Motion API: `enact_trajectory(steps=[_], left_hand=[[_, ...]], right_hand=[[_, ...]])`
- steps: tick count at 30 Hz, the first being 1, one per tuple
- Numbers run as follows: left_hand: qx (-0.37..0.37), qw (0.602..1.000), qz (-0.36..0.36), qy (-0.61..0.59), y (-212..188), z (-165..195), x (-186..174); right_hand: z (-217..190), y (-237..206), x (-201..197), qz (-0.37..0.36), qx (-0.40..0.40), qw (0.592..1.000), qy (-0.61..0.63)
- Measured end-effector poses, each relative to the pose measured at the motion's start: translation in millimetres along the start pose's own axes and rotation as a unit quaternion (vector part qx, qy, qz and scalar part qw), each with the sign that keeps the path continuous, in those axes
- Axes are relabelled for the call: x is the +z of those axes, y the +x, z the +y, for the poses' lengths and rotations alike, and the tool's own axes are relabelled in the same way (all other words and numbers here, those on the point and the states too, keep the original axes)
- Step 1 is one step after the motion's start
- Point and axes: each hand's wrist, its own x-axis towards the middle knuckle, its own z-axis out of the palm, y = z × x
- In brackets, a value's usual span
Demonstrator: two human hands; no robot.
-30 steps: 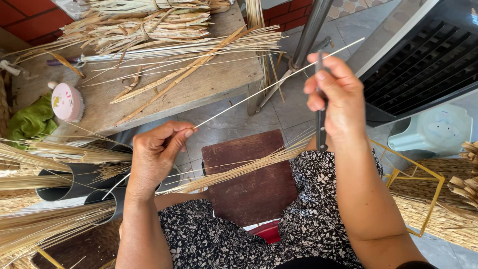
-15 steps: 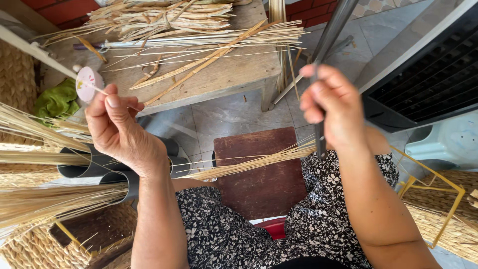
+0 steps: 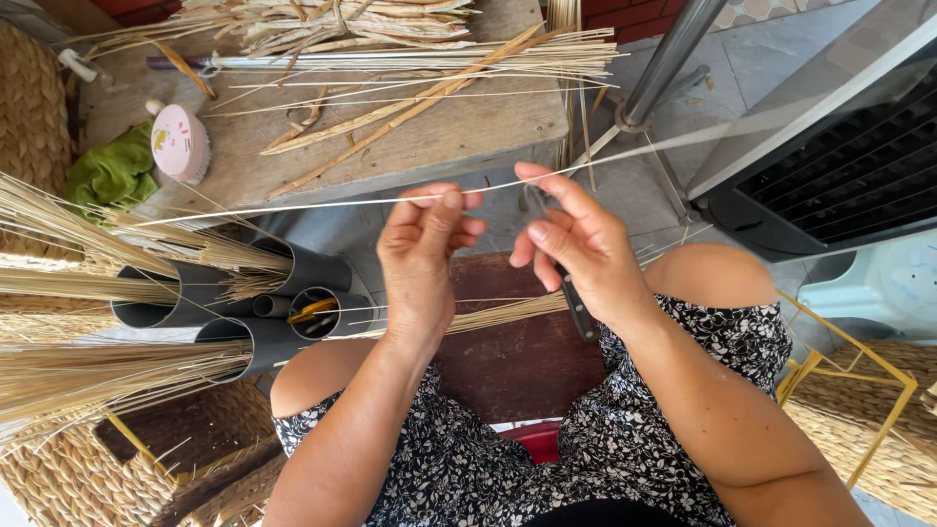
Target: The person sits and processes long thin bamboo strips one at a time, holding each strip taut between the hands and shaving or trimming it with a small knife, then setting the finished strip aside and taking the next one from the bundle.
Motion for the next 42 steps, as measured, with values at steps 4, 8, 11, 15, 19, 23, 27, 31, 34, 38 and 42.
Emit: enact_trajectory(steps=[4, 8, 11, 15, 19, 23, 27, 31, 34, 38, 42], left_hand=[[-0.110, 0.987, -0.060, 0.102, -1.9, 8.5, 4.6], [0.077, 0.934, -0.079, 0.339, -12.8, 36.0, 5.6], [0.317, 0.804, -0.051, 0.500, -14.0, 53.4, 3.2], [0.334, 0.762, -0.109, 0.545, 3.7, 52.2, 3.7], [0.128, 0.868, -0.142, 0.459, 3.9, 41.5, 2.2], [0.040, 0.887, -0.178, 0.423, 3.2, 43.2, -3.6], [0.028, 0.886, -0.176, 0.428, 1.1, 51.3, -11.1], [0.032, 0.883, -0.167, 0.438, 2.4, 62.6, -24.9], [0.000, 0.874, -0.159, 0.459, 1.9, 70.0, -36.9], [0.009, 0.878, -0.167, 0.448, 3.7, 77.3, -50.0], [0.014, 0.880, -0.152, 0.450, 8.6, 86.5, -66.1]], right_hand=[[4.3, 3.5, -9.9, 0.044, -0.021, 0.997, 0.055], [3.0, 6.3, -26.4, 0.102, -0.036, 0.991, 0.073], [4.8, 6.1, -31.1, 0.120, -0.041, 0.989, 0.075], [6.7, 5.6, -30.4, 0.072, -0.046, 0.993, 0.078], [8.3, 7.9, -22.9, 0.066, -0.038, 0.995, 0.062], [15.0, 7.2, -6.1, 0.022, 0.003, 1.000, 0.022], [16.8, 10.4, -5.7, 0.031, -0.007, 0.999, 0.021], [6.2, 12.2, -27.6, 0.088, -0.041, 0.995, -0.006], [-2.8, 11.4, -45.2, 0.135, -0.064, 0.989, -0.012], [-10.6, 9.2, -67.7, 0.188, -0.084, 0.978, -0.004], [-17.0, 4.8, -95.5, 0.244, -0.108, 0.964, 0.021]])
